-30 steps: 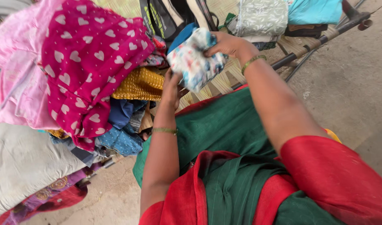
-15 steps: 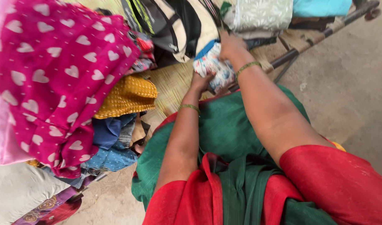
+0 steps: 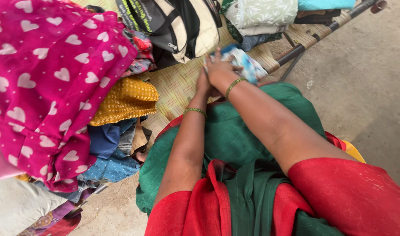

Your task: The person folds a series of small clothing items, including patterned fabric, a brown pair of shorts, and various floral and solid-colored pieces, by hand on their lap.

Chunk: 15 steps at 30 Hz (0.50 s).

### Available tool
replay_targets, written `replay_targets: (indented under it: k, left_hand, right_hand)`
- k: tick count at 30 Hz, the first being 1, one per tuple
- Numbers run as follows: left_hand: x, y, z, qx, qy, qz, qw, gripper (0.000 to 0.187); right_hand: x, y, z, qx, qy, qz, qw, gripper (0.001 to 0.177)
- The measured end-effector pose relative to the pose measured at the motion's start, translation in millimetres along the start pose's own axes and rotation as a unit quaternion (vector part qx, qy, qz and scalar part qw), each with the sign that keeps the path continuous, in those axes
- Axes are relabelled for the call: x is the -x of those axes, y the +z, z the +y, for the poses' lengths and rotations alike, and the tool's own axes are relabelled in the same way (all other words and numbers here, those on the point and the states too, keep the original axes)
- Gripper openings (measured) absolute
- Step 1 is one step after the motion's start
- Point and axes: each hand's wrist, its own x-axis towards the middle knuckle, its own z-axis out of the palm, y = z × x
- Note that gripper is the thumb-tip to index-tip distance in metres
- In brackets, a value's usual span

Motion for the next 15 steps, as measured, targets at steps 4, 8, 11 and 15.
replay_targets:
  k: [4, 8, 11, 15]
  left_hand:
    - [-8.3, -16.4, -5.5, -0.119, 0.096, 0.055, 0.987, 0.068]
    - [-10.8, -19.6, -1.8, -0.142, 0.097, 0.048, 0.984, 0.084]
    - [-4.6, -21.2, 0.2, -0.134, 0.114, 0.045, 0.983, 0.087]
    - [-0.3, -25.7, 11.6, -0.074, 0.177, 0.010, 0.981, 0.087]
  right_hand:
    - [16.8, -6.5, -12.3, 0.016, -0.004, -0.024, 1.000, 0.141]
    - [14.9, -10.9, 5.7, -0.011, -0.035, -0.083, 0.996, 0.139]
    - [-20.4, -2.7, 33.7, -0.019, -0.042, -0.065, 0.997, 0.136]
    - [-44.9, 7.0, 38.9, 0.003, -0.042, 0.072, 0.996, 0.125]
